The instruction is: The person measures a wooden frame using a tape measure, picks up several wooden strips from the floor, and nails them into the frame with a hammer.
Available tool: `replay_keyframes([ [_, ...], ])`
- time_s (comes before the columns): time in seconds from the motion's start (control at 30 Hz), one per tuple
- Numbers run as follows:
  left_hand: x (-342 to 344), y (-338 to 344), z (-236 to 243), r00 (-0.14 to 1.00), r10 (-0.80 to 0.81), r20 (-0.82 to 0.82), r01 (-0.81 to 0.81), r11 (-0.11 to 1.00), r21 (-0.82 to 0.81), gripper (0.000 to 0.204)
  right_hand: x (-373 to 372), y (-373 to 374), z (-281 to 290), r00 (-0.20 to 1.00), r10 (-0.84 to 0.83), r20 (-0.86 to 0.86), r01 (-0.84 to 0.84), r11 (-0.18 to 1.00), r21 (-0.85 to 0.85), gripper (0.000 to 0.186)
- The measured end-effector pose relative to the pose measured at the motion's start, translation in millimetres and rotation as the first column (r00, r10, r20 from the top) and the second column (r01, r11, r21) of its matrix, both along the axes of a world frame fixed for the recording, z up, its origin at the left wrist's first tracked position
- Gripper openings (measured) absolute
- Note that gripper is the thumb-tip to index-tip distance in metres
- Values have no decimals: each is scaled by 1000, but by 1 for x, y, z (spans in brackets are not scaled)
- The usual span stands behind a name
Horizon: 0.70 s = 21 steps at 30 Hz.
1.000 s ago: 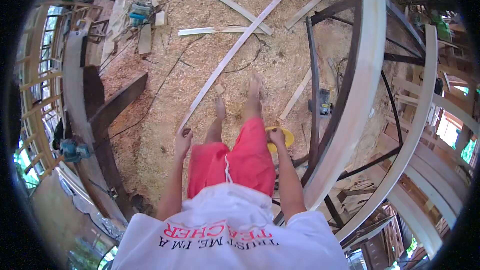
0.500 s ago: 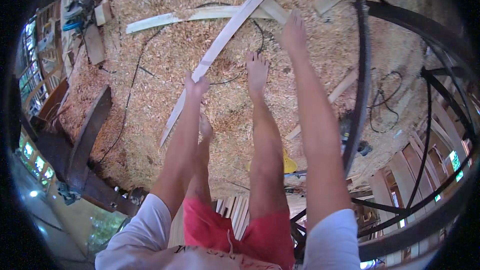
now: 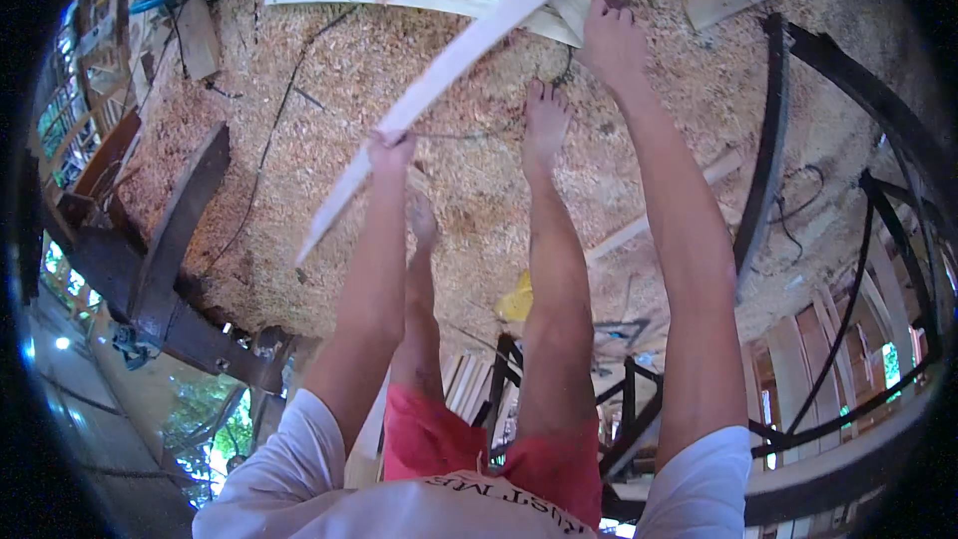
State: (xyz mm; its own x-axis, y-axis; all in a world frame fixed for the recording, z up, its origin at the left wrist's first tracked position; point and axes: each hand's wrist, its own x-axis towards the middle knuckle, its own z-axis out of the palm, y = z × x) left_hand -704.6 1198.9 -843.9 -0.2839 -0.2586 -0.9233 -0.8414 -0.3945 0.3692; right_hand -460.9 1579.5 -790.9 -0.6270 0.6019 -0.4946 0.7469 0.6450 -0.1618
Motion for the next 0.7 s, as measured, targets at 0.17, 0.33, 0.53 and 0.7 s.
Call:
replay_keyframes([
  [0.17, -82, 31, 129, 928, 52, -368, 3, 989, 149, 40, -15, -41, 127, 970, -243, -13, 226, 920, -321, 68],
  [0.33, -147, 83, 238, 910, -288, -299, 376, 878, 297, 41, -34, -129, 299, 869, -490, 67, 473, 785, -400, 67],
  [0.53, -28, 43, 365, 296, -955, 29, 954, 293, -69, 88, -30, -218, 468, 690, -700, 184, 656, 497, -568, 65],
  [0.7, 125, -3, 466, 466, -884, 31, 731, 404, 550, 73, 13, -345, 597, 152, -911, 384, 596, -225, -771, 22],
])
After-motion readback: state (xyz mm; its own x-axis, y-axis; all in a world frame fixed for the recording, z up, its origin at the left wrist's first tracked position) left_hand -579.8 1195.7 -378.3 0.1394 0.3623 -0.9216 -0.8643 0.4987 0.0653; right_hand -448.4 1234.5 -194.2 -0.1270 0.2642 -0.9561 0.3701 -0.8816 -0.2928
